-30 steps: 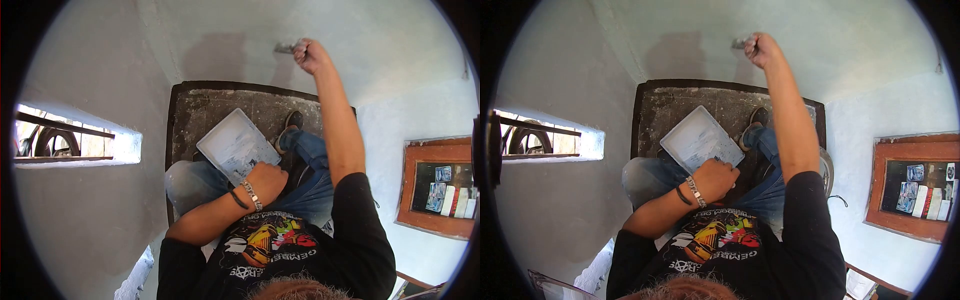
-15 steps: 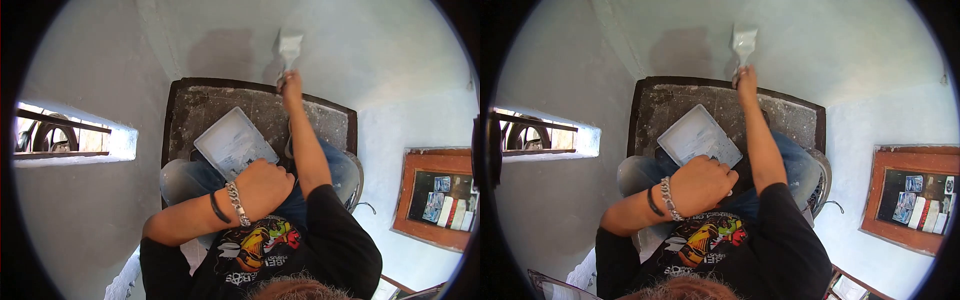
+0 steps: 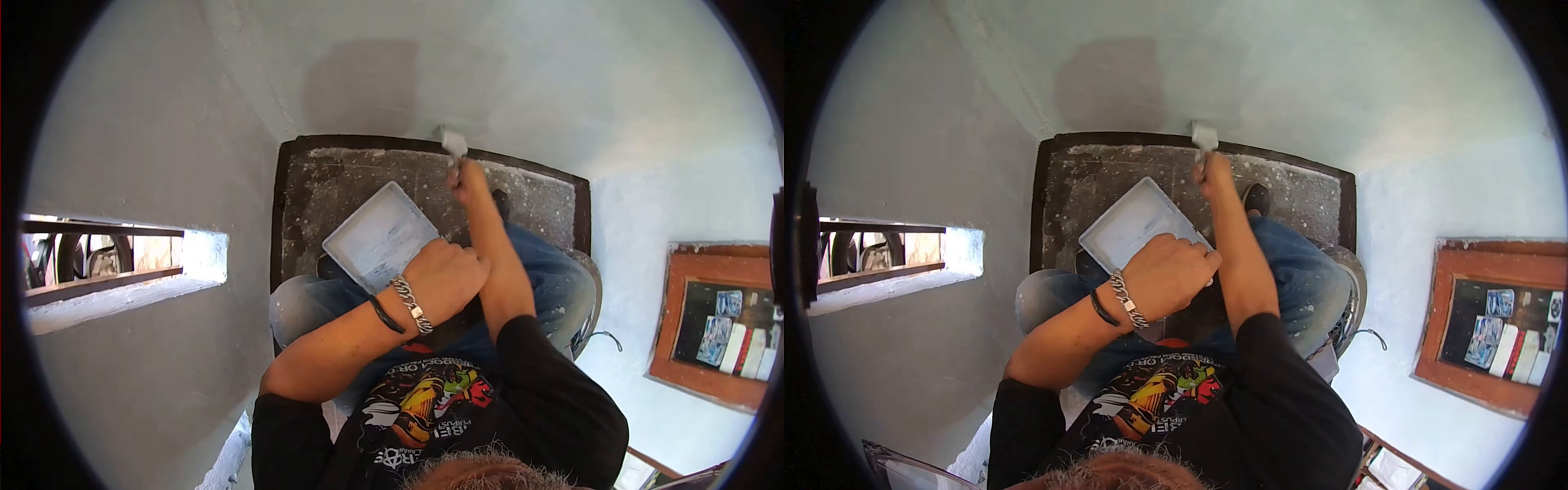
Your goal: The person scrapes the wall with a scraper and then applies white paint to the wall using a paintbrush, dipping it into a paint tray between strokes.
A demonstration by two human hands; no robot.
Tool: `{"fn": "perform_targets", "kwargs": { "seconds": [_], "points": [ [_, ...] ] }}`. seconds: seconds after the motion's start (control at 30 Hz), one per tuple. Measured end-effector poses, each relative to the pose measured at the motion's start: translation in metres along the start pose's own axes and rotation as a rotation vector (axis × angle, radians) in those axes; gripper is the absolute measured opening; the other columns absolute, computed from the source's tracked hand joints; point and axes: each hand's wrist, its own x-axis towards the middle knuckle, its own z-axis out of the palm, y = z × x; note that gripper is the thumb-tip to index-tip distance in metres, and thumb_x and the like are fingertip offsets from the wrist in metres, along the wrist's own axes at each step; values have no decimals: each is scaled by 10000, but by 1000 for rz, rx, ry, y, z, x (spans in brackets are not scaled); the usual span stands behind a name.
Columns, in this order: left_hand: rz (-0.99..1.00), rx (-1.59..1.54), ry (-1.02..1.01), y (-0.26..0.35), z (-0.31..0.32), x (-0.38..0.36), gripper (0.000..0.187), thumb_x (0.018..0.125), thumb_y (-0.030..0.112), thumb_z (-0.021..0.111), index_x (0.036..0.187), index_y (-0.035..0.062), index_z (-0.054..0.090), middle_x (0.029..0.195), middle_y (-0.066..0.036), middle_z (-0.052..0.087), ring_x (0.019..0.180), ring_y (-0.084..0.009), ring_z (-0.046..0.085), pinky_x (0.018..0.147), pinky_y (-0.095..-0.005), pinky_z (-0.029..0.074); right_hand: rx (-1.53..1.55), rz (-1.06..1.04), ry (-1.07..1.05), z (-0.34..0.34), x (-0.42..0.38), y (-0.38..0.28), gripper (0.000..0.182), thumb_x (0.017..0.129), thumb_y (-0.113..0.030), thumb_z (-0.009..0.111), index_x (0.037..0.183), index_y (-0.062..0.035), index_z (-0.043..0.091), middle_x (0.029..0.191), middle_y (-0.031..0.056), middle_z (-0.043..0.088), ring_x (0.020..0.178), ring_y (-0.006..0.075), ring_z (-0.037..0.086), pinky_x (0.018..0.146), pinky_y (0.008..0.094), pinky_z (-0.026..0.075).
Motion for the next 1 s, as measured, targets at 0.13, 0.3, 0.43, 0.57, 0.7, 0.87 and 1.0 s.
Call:
{"fn": "perform_targets", "kwargs": {
  "seconds": [0.13, 0.3, 0.43, 0.57, 0.7, 0.87, 1.0],
  "points": [
    [34, 19, -86, 11, 7, 9, 107, 762, 119, 604, 832, 39, 612, 715, -99, 656, 707, -274, 662, 608, -378, 498, 129, 87, -199, 24, -14, -114, 165, 927, -125, 396, 879, 19, 459, 604, 5, 422, 469, 68, 390, 365, 182, 297],
    [113, 41, -134, 19, 29, 22, 112, 748, 120, 604, 811, 35, 642, 681, -119, 664, 682, -276, 673, 576, -378, 509, 132, -8, -414, 34, -110, -196, 204, 946, -104, 372, 968, 84, 449, 617, 8, 408, 464, 46, 346, 380, 165, 302],
    [138, 66, -183, 24, 42, 31, 107, 751, 131, 603, 796, 44, 645, 688, -120, 667, 684, -270, 675, 581, -377, 511, 42, -193, -679, 27, -176, -245, 170, 949, -85, 371, 996, 60, 445, 766, 49, 462, 496, 49, 365, 407, 183, 296],
    [124, 75, -195, 28, 42, 29, 109, 752, 152, 616, 775, 51, 650, 695, -118, 670, 689, -269, 677, 591, -379, 512, -158, -668, -660, 31, -224, -227, 160, 954, -90, 388, 1012, 35, 470, 845, 58, 511, 511, 57, 383, 435, 202, 312],
    [124, 46, -246, 26, 33, 20, 121, 752, 169, 631, 770, 53, 659, 703, -115, 674, 695, -271, 678, 595, -383, 511, -66, -797, -302, 40, -146, -148, 194, 965, -199, 436, 1079, -57, 502, 788, 23, 507, 525, 43, 403, 435, 193, 321],
    [75, 52, -223, 11, 43, 10, 121, 735, 171, 651, 769, 58, 673, 709, -119, 677, 700, -276, 679, 601, -384, 514, -296, -590, 55, -18, -5, -19, 140, 946, -206, 477, 940, -67, 493, 642, 13, 437, 451, 123, 405, 382, 278, 316],
    [58, 123, -312, 13, 43, 7, 125, 751, 149, 617, 796, 79, 710, 768, -114, 694, 757, -267, 686, 630, -383, 524, -389, -257, 112, -50, -5, 7, 134, 923, -225, 502, 917, -91, 505, 610, 1, 405, 431, 120, 379, 364, 276, 273]
  ]
}}
